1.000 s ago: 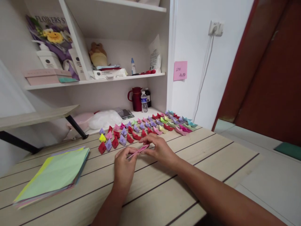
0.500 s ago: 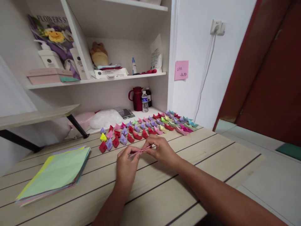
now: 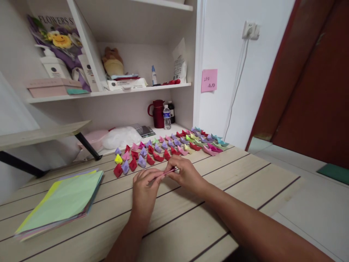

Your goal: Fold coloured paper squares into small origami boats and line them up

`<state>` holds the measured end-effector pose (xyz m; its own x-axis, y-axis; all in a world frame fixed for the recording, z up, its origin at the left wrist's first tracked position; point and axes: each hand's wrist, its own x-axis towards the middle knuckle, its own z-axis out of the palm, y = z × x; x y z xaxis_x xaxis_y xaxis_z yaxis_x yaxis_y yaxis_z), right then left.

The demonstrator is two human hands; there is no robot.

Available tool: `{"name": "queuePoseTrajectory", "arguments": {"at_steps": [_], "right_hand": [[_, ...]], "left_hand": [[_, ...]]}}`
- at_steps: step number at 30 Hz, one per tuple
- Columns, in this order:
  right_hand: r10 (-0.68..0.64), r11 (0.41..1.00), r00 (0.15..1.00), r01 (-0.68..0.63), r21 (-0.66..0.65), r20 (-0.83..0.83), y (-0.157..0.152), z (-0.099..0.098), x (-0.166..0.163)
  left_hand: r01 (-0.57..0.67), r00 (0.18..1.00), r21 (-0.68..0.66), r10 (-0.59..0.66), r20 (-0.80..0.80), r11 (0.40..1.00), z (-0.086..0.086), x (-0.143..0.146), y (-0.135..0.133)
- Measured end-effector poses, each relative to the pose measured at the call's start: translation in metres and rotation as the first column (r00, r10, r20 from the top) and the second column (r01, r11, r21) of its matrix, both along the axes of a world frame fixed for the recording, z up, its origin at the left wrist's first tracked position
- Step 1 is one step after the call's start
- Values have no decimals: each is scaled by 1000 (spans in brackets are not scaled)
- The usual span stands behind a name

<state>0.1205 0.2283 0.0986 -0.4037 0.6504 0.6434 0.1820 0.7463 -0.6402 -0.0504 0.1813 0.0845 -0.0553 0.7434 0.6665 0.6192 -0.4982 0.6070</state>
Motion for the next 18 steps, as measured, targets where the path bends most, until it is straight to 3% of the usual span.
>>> {"name": "queuePoseTrajectory", "arguments": {"at_steps": [9,18], "right_hand": [[12,991,996,-24,-134,-88,3,-5,-4],[-26,999,996,22,-39,-89,-7,6,0]], "left_hand": [[-51,999,84,52,-7,995,7,3,-5],[-63,996,18,62,72,998,7,6,-5]]}}
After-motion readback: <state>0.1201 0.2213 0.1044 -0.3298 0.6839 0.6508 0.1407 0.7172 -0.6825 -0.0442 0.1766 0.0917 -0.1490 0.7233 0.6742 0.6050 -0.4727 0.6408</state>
